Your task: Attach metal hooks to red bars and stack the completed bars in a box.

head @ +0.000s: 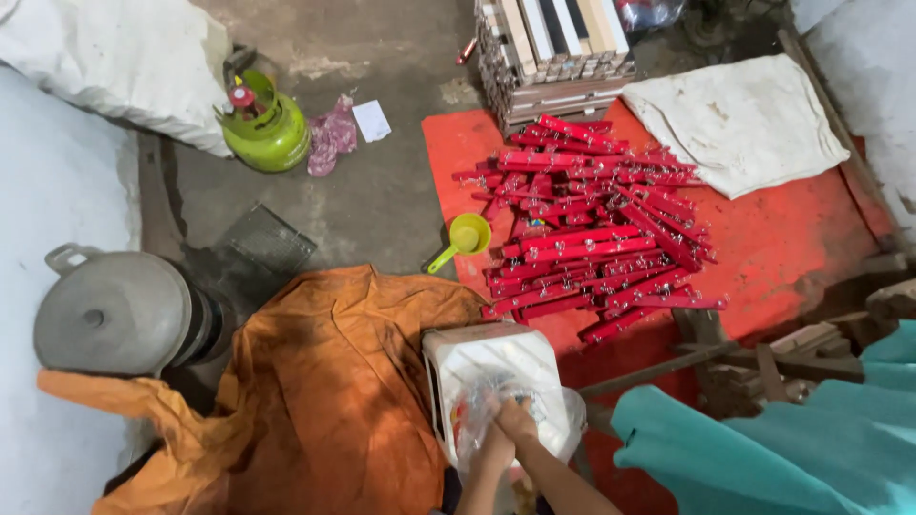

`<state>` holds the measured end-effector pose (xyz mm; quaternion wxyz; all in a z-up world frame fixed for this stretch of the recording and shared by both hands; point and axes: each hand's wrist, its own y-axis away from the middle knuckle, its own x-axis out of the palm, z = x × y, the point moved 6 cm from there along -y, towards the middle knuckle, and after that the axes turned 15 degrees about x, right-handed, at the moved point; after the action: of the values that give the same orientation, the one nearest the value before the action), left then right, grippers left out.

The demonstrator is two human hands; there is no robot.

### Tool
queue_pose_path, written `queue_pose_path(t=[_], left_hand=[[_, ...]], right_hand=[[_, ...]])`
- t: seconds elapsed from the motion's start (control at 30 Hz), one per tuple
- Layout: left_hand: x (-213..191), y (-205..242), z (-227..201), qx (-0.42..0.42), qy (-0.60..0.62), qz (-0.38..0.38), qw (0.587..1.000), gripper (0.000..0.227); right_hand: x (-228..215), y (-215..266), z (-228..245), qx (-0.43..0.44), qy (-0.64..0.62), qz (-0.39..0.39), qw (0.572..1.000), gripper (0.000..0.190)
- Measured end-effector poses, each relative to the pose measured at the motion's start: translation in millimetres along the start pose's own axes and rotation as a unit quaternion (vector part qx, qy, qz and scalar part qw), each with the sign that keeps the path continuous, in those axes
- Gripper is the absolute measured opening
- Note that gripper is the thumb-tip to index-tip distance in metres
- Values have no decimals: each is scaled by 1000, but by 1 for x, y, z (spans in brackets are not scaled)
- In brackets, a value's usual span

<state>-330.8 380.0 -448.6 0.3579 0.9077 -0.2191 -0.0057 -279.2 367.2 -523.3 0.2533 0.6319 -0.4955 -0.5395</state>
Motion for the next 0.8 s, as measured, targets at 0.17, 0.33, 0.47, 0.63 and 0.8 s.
queue_pose_path(t=[0.17,0.33,0.47,0.63,0.8], left_hand=[[-34,3,9,-70,-103,-94,988,80],[-39,30,-5,-138,-69,-142,978,78],[-46,-35,97,-49,-61,-202,976,77],[-37,18,23,-127,14,-230,965,73],[-24,93,-44,-134,48,-220,965,82]], right_hand=[[5,1,3,1,37,0,999,103],[12,-4,3,-10,-10,-28,999,92],[-5,9,-4,-41,-84,-73,993,82],[-2,10,-8,-21,-179,-53,982,85],[-7,16,-3,-57,-95,-24,994,108]])
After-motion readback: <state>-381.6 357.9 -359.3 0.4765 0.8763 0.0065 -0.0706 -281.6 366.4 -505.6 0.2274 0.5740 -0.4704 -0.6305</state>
